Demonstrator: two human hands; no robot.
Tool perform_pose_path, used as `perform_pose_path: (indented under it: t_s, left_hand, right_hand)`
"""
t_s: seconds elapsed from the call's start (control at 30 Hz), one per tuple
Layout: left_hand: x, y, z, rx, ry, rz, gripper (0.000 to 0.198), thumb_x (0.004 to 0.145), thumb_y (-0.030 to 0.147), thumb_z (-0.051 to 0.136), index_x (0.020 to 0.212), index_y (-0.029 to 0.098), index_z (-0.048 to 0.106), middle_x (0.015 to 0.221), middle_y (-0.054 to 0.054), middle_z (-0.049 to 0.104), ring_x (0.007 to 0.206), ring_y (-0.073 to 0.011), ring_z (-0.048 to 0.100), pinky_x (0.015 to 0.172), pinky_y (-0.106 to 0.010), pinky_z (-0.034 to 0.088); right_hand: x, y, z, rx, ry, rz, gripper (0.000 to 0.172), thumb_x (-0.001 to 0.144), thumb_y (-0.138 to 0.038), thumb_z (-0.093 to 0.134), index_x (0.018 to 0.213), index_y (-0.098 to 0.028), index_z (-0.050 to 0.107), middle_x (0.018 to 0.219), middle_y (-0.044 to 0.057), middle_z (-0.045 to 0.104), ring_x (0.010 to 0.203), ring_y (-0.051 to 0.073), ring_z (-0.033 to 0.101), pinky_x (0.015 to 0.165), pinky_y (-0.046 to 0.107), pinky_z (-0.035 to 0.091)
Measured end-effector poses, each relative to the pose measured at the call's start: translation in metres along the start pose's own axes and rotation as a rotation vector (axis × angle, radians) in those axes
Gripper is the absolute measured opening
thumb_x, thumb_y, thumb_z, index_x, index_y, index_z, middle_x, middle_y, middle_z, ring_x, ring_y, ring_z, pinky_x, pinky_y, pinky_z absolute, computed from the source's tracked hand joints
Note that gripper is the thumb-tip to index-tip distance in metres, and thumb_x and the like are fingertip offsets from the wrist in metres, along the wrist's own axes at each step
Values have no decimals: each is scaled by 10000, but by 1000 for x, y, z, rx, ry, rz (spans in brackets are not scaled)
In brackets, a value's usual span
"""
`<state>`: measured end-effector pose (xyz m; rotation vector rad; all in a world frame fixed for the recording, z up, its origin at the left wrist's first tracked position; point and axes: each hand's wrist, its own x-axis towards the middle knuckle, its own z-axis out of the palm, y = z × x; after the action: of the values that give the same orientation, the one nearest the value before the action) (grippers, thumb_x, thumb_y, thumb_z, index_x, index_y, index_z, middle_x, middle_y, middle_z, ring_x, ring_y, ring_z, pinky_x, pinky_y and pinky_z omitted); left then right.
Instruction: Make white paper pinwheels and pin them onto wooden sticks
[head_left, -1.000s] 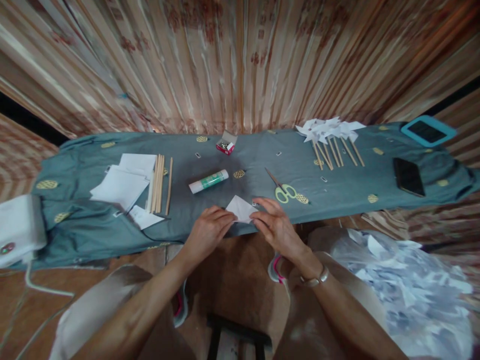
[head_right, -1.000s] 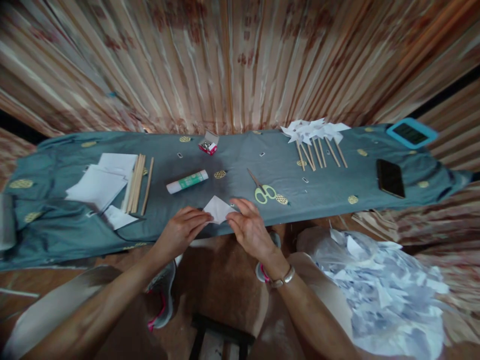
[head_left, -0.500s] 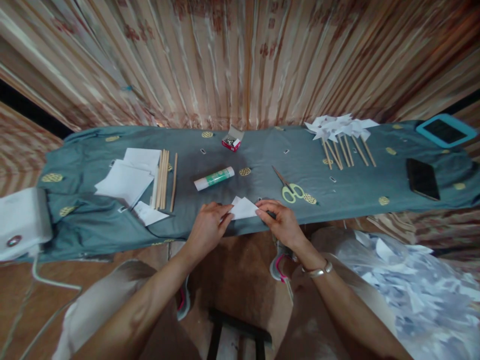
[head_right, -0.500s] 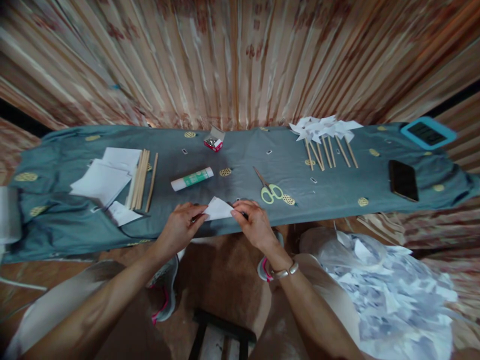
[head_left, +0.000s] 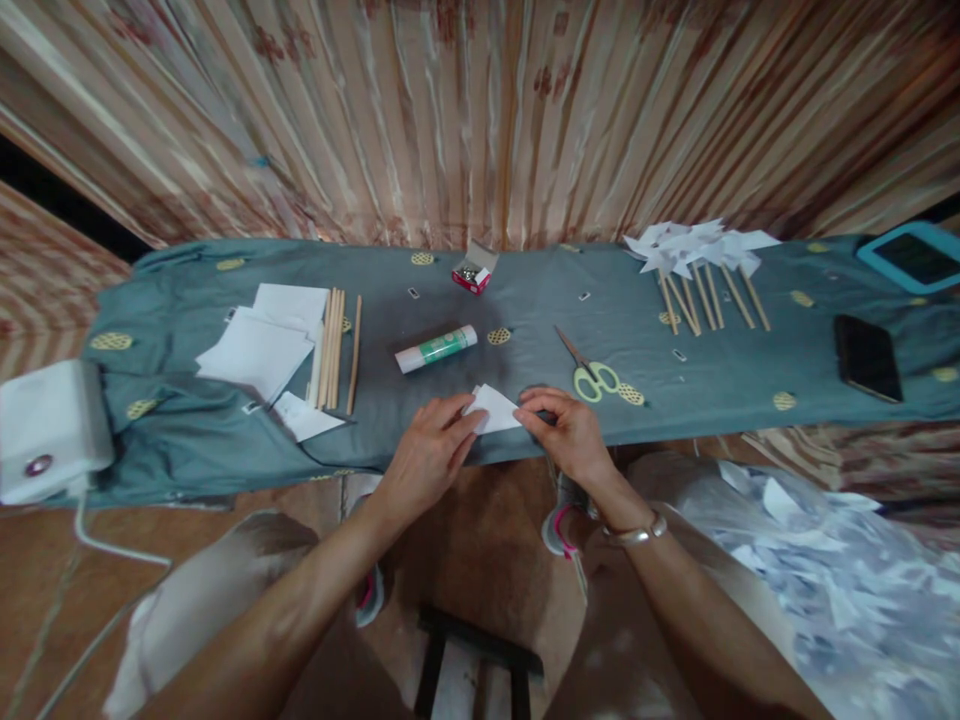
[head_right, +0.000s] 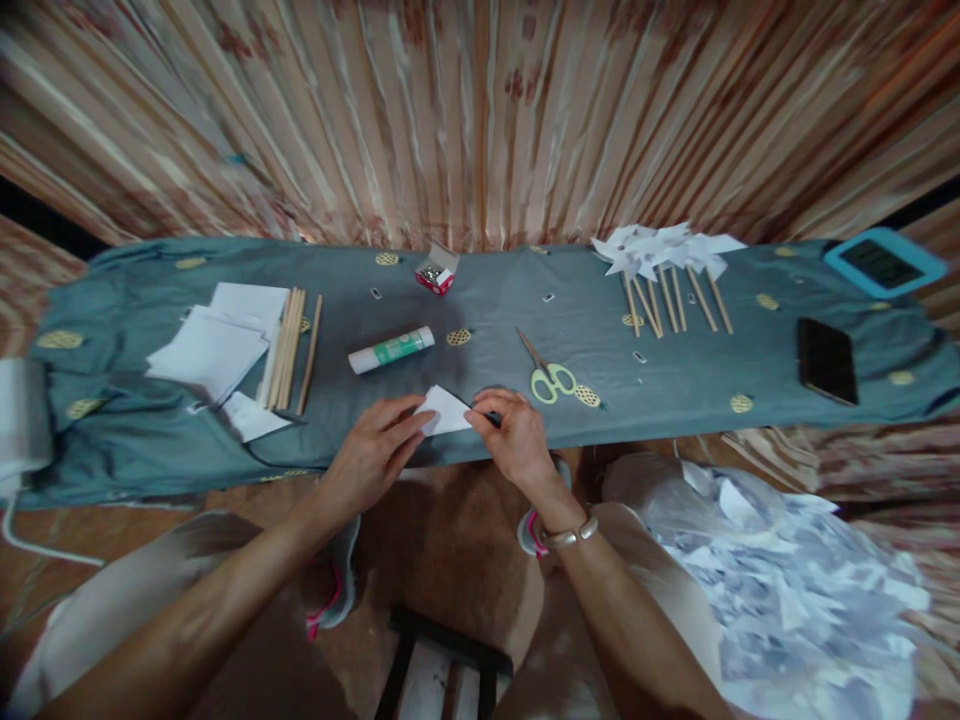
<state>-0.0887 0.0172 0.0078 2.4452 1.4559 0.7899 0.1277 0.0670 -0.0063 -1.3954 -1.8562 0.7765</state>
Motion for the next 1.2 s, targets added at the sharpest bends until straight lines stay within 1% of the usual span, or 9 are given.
perform_pose_path:
  t_s: [0.13,0.3,0.43,0.6,0.73,0.83,0.93,1.2]
  left_hand:
    - [-5,-4,4,10,3,-21,258,959,191,462,1141,164,643,1160,-132,641,1002,-229,613,853,-398,527]
    - [-8,-6,7,-48,14,-44,248,962,195,457,1118,167,647,1163,-125,637,1036,-210,632,901,-376,549]
    - [-9,-6,8,-86,9,-66,247,958,200,466,1112,148,653,1156,-133,641,1030,-208,650,896,-363,565]
    - [-8,-6,7,-108,-1,-96,240,952,196,479,1112,169,656,1161,-115,638,1024,-199,655,900,-350,565]
    - [-8,-6,7,-107,-7,-104,235,949,188,484,1110,150,651,1150,-126,636,1017,-205,654,896,-353,565]
    - [-7,-7,6,-114,-13,-111,232,947,192,492,1112,160,651,1147,-121,636,1011,-201,655,891,-351,565]
    - [-7,-7,6,-121,-18,-123,229,946,192,492,1108,176,654,1144,-108,635,998,-192,658,894,-345,563]
    - [-6,-7,5,-109,-8,-120,219,949,196,485,1091,163,648,1133,-115,633,990,-196,656,881,-338,564]
  right_hand:
    - [0,-2,0,-19,-2,-5,58,772,-261,701,719,-243,717,935,52,746,921,227,676,899,412,500]
    - [1,-3,0,-32,22,-7,71,757,-261,717,691,-239,704,917,52,745,904,223,683,896,411,502]
    - [2,-1,2,-60,20,-6,90,761,-268,716,680,-237,694,919,52,742,900,221,679,885,406,500]
    - [4,-3,3,-102,33,-8,108,757,-263,719,658,-241,681,897,40,740,882,218,677,870,400,498]
    - [5,-6,4,-131,38,-15,125,749,-232,723,636,-241,670,864,30,738,848,215,674,857,396,497]
    - [6,-6,5,-141,37,-16,139,756,-231,716,627,-240,666,853,29,735,834,212,671,841,388,501]
    - [7,-5,6,-144,34,-12,138,751,-232,719,625,-242,662,841,23,733,826,209,670,850,391,498]
    - [8,-9,7,-176,49,4,161,738,-212,727,603,-241,645,807,19,725,801,211,661,856,404,489]
